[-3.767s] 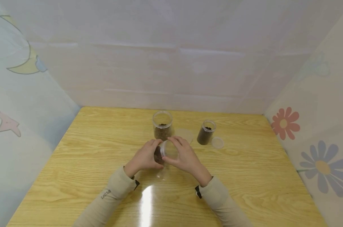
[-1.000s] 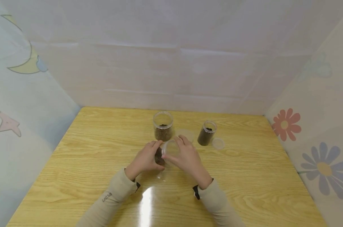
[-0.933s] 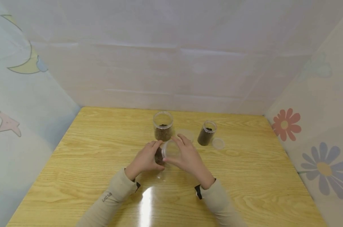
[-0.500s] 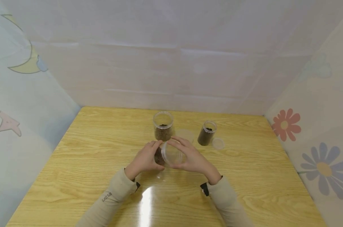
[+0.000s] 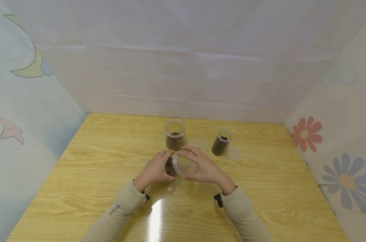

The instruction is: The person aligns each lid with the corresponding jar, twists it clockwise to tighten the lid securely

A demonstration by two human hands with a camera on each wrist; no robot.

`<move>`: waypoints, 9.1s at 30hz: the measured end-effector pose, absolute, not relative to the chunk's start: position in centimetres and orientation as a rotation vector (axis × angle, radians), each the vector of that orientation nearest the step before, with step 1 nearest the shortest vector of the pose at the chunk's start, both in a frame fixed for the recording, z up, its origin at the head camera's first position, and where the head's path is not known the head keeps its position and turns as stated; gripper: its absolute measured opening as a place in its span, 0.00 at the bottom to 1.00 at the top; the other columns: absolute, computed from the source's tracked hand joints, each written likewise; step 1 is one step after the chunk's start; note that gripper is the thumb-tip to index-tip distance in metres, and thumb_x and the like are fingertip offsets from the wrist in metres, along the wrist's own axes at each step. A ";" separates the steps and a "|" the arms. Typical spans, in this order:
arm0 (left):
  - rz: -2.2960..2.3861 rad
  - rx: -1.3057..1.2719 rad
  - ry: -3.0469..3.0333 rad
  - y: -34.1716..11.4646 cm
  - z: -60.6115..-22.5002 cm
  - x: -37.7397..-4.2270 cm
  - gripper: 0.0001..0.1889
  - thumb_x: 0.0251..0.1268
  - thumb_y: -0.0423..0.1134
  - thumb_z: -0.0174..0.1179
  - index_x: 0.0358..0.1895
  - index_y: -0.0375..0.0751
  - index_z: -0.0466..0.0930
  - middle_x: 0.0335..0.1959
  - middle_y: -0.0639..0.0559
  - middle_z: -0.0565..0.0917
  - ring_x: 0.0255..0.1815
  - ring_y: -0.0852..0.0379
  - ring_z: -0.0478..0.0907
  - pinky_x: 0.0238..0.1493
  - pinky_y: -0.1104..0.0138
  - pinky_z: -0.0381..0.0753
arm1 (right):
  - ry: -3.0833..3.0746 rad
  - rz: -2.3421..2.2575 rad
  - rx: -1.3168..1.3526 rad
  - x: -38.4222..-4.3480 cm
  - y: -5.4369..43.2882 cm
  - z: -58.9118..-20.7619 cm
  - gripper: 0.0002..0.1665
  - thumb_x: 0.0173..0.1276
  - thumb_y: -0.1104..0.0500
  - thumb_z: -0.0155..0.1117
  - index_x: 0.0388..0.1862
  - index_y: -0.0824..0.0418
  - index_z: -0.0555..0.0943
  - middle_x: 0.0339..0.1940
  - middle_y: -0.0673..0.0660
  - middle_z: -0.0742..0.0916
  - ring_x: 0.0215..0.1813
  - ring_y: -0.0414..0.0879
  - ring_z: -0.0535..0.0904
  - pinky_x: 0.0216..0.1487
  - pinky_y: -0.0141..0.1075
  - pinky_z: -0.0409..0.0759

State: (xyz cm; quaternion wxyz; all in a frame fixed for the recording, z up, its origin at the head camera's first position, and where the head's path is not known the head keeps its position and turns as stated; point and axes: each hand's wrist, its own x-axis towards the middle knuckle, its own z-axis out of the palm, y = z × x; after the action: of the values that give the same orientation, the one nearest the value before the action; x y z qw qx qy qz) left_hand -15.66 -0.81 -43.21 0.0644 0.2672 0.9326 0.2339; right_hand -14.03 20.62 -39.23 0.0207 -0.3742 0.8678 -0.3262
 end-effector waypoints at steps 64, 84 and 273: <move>0.735 0.789 2.828 -0.4 -43.6 -15.4 0.51 0.34 0.52 0.75 0.65 0.43 0.58 0.57 0.42 0.68 0.57 0.45 0.66 0.40 0.53 0.78 | 2.948 -0.927 -0.372 -13.2 18.2 -39.0 0.40 0.54 0.38 0.65 0.59 0.60 0.71 0.49 0.62 0.80 0.34 0.50 0.80 0.33 0.42 0.78; 0.720 0.799 2.823 -0.4 -43.2 -15.3 0.50 0.35 0.51 0.75 0.65 0.43 0.58 0.58 0.42 0.68 0.57 0.45 0.66 0.44 0.54 0.76 | 2.909 -0.873 -0.187 -13.6 17.7 -38.5 0.40 0.56 0.36 0.62 0.51 0.70 0.73 0.31 0.62 0.83 0.25 0.46 0.77 0.27 0.39 0.77; 0.683 0.831 2.827 -0.5 -43.5 -15.4 0.50 0.36 0.51 0.75 0.66 0.42 0.57 0.59 0.43 0.67 0.60 0.45 0.64 0.45 0.55 0.77 | 2.931 -0.755 -1.231 -13.8 20.4 -39.9 0.49 0.41 0.50 0.78 0.64 0.56 0.67 0.57 0.61 0.72 0.53 0.55 0.72 0.46 0.47 0.75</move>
State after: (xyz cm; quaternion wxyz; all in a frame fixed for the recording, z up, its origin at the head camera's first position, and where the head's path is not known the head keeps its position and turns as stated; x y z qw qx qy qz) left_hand -15.43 -0.53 -43.54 0.0584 0.2743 0.9330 0.2255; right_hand -13.83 20.43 -39.91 -0.0631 -0.3760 0.8953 -0.2306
